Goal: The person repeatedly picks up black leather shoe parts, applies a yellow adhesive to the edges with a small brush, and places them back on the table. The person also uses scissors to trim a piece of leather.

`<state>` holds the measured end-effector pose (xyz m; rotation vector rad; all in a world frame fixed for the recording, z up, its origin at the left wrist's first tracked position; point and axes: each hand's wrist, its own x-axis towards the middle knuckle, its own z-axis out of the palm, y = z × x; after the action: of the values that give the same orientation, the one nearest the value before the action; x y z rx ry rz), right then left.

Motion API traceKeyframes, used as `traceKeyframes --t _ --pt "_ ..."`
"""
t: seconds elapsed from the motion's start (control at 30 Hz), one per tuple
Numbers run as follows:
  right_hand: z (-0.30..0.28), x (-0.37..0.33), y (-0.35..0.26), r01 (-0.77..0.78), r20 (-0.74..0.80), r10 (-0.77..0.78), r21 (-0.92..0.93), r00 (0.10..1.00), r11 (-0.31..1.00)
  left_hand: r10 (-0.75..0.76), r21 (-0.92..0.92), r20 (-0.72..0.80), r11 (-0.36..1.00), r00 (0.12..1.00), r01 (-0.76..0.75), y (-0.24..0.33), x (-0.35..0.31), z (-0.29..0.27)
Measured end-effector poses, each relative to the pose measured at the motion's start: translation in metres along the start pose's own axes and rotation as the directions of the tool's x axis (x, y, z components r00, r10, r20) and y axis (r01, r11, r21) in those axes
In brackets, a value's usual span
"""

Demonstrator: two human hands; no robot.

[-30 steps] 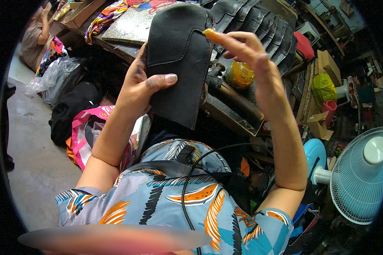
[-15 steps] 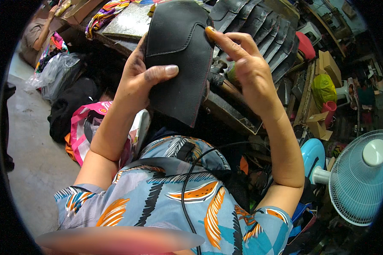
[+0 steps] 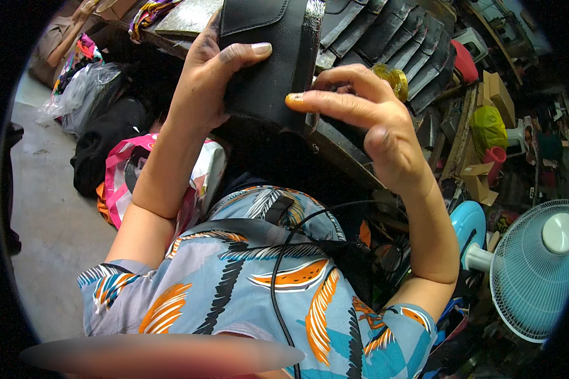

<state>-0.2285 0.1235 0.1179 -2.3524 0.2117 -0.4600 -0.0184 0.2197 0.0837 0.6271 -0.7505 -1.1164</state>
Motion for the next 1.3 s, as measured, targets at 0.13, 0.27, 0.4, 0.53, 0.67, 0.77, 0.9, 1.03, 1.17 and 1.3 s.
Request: traceKeyframes --t 0.13,0.27,0.4,0.53,0.67,0.77,0.9,1.03,1.17,1.3 --pt "0.003 -0.001 0.001 0.242 -0.003 -0.251 -0.258 0.968 0.935 0.05 -0.051 0.083 0.998 0.995 -0.046 0.0 0.007 -0.008" --pt "-0.007 -0.01 0.016 0.319 0.17 -0.27 -0.486 0.948 0.814 0.061 0.03 0.011 0.998 0.998 -0.061 0.003 0.009 -0.012" --pt "-0.029 -0.033 0.046 0.055 -0.364 -0.098 -0.126 0.926 0.991 0.057 0.115 0.003 0.992 0.998 -0.056 0.025 0.003 -0.026" --pt "-0.037 -0.061 0.091 -0.161 -0.613 0.2 0.119 0.764 0.98 -0.013 0.346 -0.049 0.938 0.999 0.029 0.055 -0.005 -0.059" --pt "-0.011 -0.081 0.126 -0.169 -0.639 0.332 0.304 0.694 0.938 0.265 0.379 -0.152 0.905 0.952 -0.192 0.082 -0.005 -0.09" --pt "-0.002 -0.082 0.134 -0.166 -0.622 0.411 0.413 0.667 0.895 0.393 0.395 -0.247 0.876 0.886 -0.278 0.1 0.007 -0.111" --pt "-0.003 -0.075 0.134 -0.215 -0.592 0.479 0.461 0.648 0.861 0.429 0.305 -0.269 0.887 0.862 -0.346 0.118 0.044 -0.141" --pt "-0.001 -0.073 0.133 -0.275 -0.599 0.503 0.434 0.623 0.858 0.366 0.394 -0.155 0.875 0.918 -0.282 0.102 0.113 -0.16" --pt "0.0 -0.073 0.135 -0.274 -0.606 0.509 0.441 0.612 0.854 0.281 0.578 -0.014 0.786 0.96 -0.221 0.077 0.204 -0.184" --pt "-0.002 -0.074 0.137 -0.291 -0.588 0.521 0.444 0.619 0.847 0.325 0.525 -0.036 0.811 0.945 -0.259 0.061 0.293 -0.222"
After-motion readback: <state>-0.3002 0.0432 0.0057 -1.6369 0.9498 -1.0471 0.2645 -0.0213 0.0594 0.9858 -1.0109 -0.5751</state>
